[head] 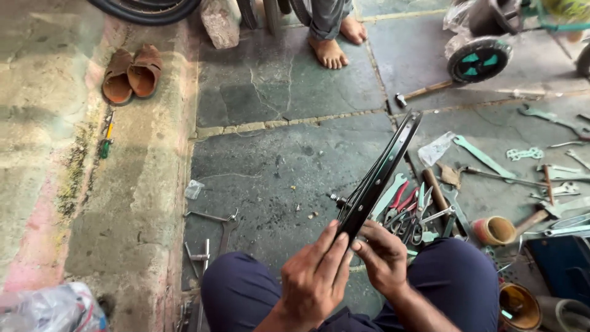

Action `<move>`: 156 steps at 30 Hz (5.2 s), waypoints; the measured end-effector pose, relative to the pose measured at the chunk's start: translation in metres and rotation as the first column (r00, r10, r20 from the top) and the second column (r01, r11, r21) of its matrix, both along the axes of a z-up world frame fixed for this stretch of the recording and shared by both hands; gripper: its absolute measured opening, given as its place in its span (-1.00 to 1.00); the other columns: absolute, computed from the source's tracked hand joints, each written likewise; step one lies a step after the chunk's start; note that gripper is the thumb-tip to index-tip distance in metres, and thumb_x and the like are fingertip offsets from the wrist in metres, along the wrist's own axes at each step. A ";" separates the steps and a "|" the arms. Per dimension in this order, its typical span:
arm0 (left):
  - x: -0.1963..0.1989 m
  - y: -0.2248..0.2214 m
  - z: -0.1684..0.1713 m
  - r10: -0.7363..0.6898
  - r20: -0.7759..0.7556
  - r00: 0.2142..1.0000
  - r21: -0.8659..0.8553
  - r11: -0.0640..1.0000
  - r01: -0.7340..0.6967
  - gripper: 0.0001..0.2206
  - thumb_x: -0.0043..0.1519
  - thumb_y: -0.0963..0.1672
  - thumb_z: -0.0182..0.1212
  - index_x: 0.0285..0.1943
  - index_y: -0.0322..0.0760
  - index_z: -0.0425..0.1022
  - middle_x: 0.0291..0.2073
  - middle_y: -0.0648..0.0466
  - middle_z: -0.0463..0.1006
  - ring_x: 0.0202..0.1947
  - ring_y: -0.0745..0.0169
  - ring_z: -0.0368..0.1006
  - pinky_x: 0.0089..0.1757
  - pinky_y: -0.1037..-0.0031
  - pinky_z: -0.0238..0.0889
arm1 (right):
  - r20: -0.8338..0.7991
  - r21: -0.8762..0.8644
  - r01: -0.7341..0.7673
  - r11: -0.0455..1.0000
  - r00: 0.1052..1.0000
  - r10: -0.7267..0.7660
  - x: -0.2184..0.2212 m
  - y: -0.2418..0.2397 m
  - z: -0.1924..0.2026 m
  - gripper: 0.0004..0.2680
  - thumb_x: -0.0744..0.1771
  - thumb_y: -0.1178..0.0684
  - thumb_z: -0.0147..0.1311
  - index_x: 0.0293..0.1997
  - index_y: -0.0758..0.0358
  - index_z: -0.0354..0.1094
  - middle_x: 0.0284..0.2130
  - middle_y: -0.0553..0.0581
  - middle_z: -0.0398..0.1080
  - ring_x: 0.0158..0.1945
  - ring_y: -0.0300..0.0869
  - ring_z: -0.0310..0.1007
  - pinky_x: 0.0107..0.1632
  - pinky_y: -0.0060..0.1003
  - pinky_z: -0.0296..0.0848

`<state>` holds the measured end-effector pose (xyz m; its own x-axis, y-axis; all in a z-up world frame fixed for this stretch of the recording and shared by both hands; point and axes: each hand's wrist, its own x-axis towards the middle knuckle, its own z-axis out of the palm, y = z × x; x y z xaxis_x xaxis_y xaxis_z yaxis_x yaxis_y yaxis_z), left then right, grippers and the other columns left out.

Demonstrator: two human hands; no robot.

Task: Working on and inspecting a bicycle wheel rim, likely checking spokes or alignment.

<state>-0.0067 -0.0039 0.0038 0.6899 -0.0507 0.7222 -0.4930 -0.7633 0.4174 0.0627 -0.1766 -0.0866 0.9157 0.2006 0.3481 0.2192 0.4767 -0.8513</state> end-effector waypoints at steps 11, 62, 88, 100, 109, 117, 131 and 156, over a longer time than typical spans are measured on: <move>0.010 -0.002 -0.004 0.072 -0.074 0.995 -0.070 0.995 -0.077 -0.69 0.26 -0.13 0.38 0.12 -0.43 0.59 0.13 -0.26 0.60 -0.32 0.11 0.66 -0.34 0.43 0.51 | -0.325 0.334 -0.261 0.906 0.870 0.371 0.021 0.005 -0.007 -0.79 0.38 0.20 0.10 0.07 0.61 0.45 -0.04 0.39 0.51 0.02 -0.04 0.50 0.10 -0.20 0.43; 0.004 0.004 0.002 0.048 -0.061 0.997 -0.157 0.986 -0.057 -0.74 0.33 -0.11 0.33 0.06 -0.42 0.57 0.13 -0.26 0.59 -0.34 -0.02 0.63 -0.30 0.32 0.48 | -0.090 -0.139 -0.269 0.953 0.962 0.258 0.019 0.021 0.022 -0.67 0.30 0.20 0.28 0.19 0.39 0.38 -0.12 0.13 0.46 -0.05 -0.19 0.44 0.02 -0.22 0.46; -0.018 0.010 -0.027 0.059 0.006 0.998 -0.023 0.998 -0.059 -0.72 0.32 -0.13 0.30 0.14 -0.43 0.55 0.22 -0.24 0.49 -0.24 -0.04 0.66 -0.21 0.33 0.51 | 0.195 -0.337 -0.028 0.941 0.976 0.099 0.026 -0.009 0.010 -0.85 0.33 0.20 0.28 -0.07 0.46 0.49 -0.02 0.30 0.53 0.02 -0.09 0.54 0.06 -0.26 0.52; 0.016 0.005 0.005 0.056 -0.009 0.998 -0.061 0.997 -0.056 -0.72 0.23 -0.16 0.35 0.05 -0.49 0.58 0.12 -0.31 0.55 -0.13 -0.11 0.67 -0.17 0.34 0.55 | 0.021 -0.305 -0.079 0.949 0.996 0.089 0.031 0.023 -0.002 -0.83 0.35 0.23 0.17 0.02 0.45 0.50 -0.06 0.33 0.51 0.01 -0.09 0.52 0.08 -0.26 0.47; 0.019 0.003 0.003 0.085 -0.053 0.995 -0.092 0.992 -0.089 -0.70 0.28 -0.14 0.33 0.11 -0.48 0.51 0.10 -0.31 0.59 -0.07 -0.13 0.68 -0.18 0.36 0.56 | -0.003 0.163 -0.305 0.938 0.951 0.310 0.036 0.032 -0.030 -0.80 0.40 0.28 0.28 0.08 0.32 0.31 0.06 0.23 0.44 0.16 -0.11 0.45 0.21 -0.12 0.45; 0.014 0.006 0.005 0.047 0.018 0.999 -0.200 0.979 -0.042 -0.49 0.33 -0.16 0.33 0.38 -0.57 0.22 0.11 -0.33 0.58 -0.06 -0.19 0.67 -0.11 0.27 0.55 | -0.209 -0.027 -0.309 0.951 0.932 0.297 0.031 0.026 0.009 -0.75 0.30 0.27 0.15 0.10 0.39 0.37 0.03 0.22 0.47 0.05 -0.10 0.49 0.11 -0.17 0.51; 0.014 0.004 -0.001 -0.020 0.053 0.998 -0.226 0.974 0.031 -0.50 0.36 -0.15 0.31 0.42 -0.51 0.23 0.17 -0.33 0.55 -0.04 -0.14 0.69 -0.12 0.32 0.58 | -0.147 0.066 -0.237 0.969 0.959 0.244 0.031 0.020 -0.028 -0.86 0.42 0.23 0.06 0.06 0.47 0.42 -0.12 0.13 0.50 -0.12 -0.25 0.47 -0.07 -0.37 0.47; 0.013 0.007 0.002 0.012 0.008 1.000 -0.226 0.974 -0.010 -0.52 0.38 -0.14 0.28 0.38 -0.54 0.23 0.15 -0.34 0.56 -0.02 -0.15 0.68 -0.11 0.33 0.58 | -0.177 0.201 -0.338 0.919 0.910 0.374 0.040 0.020 -0.006 -0.84 0.44 0.24 0.02 0.08 0.58 0.39 -0.04 0.32 0.46 0.02 -0.09 0.39 0.12 -0.19 0.33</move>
<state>0.0065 0.0034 0.0059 0.6830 0.1217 0.7202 -0.4898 -0.6551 0.5752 0.1023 -0.1563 -0.0930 0.8486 0.4841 0.2131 -0.1646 0.6245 -0.7635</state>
